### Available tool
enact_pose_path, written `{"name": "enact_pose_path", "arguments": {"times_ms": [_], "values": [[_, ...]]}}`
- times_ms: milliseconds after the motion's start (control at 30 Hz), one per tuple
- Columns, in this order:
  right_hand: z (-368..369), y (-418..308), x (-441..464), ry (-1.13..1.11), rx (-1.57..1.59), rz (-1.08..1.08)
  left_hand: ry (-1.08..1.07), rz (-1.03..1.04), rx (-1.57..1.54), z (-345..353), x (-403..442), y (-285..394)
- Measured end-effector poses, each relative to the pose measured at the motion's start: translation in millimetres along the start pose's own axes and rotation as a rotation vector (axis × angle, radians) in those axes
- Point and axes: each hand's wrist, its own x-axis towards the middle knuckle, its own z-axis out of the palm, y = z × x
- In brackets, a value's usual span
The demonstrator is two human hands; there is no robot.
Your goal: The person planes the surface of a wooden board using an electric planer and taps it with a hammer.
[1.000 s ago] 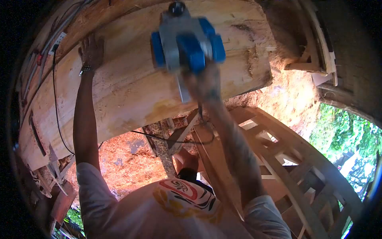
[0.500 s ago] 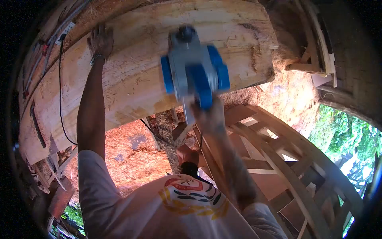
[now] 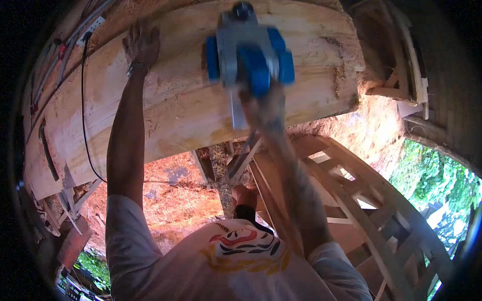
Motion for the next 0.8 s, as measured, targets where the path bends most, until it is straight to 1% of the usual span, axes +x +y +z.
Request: {"name": "enact_pose_path", "arguments": {"times_ms": [33, 67, 100, 133, 167, 233, 267, 300, 367, 400, 433, 467, 500, 533, 567, 600, 633, 700, 733, 800], "values": [[9, -28, 32, -0.077, -0.127, 0.03, -0.013, 0.019, 0.006, 2, 2, -3], [17, -16, 67, -0.12, -0.268, -0.084, -0.027, 0.037, 0.014, 6, 6, -6], [30, 12, 118, -0.148, -0.277, -0.243, -0.04, 0.051, 0.022, 5, 7, -10], [36, 19, 132, -0.171, -0.228, -0.26, 0.014, 0.056, 0.107, -3, 4, -1], [46, 12, 140, -0.195, -0.178, -0.275, 0.049, 0.083, 0.102, 5, 3, -10], [49, -7, 138, -0.215, 0.03, -0.014, 0.118, 0.149, 0.082, 19, 5, -20], [44, -8, 126, -0.19, -0.089, -0.043, 0.115, 0.133, 0.071, 16, 5, -16], [35, 26, 110, -0.178, -0.097, -0.106, 0.116, 0.114, 0.061, 13, 6, -14], [16, -24, 31, -0.195, -0.149, 0.067, 0.089, 0.09, 0.096, 11, 4, -12], [0, -7, -7, -0.201, -0.195, 0.046, 0.061, 0.091, 0.142, 13, 3, -13], [-10, -1, -56, -0.141, -0.11, 0.051, 0.036, 0.097, 0.188, 15, 5, -14], [-27, -3, -97, -0.234, -0.153, 0.19, 0.022, 0.08, 0.183, 19, 6, -17], [-39, -13, -138, -0.286, -0.116, 0.355, 0.006, 0.063, 0.177, 23, 7, -20], [-46, 15, -191, -0.167, -0.187, 0.243, -0.007, 0.047, 0.172, 27, 9, -22], [-52, -2, -224, -0.184, -0.18, 0.327, -0.025, 0.063, 0.208, 27, 10, -22], [-53, -15, -239, -0.203, -0.169, 0.411, -0.042, 0.08, 0.248, 26, 10, -23], [-52, -17, -239, -0.203, -0.176, 0.398, -0.063, 0.096, 0.29, 28, 8, -26], [-49, -20, -239, -0.205, -0.19, 0.378, -0.009, 0.09, 0.195, 37, 6, -30], [-44, -27, -221, -0.241, -0.146, 0.411, 0.03, 0.077, 0.148, 43, 12, -33], [-32, 3, -192, -0.174, -0.138, 0.204, 0.039, 0.111, 0.222, 48, 14, -38]]}}
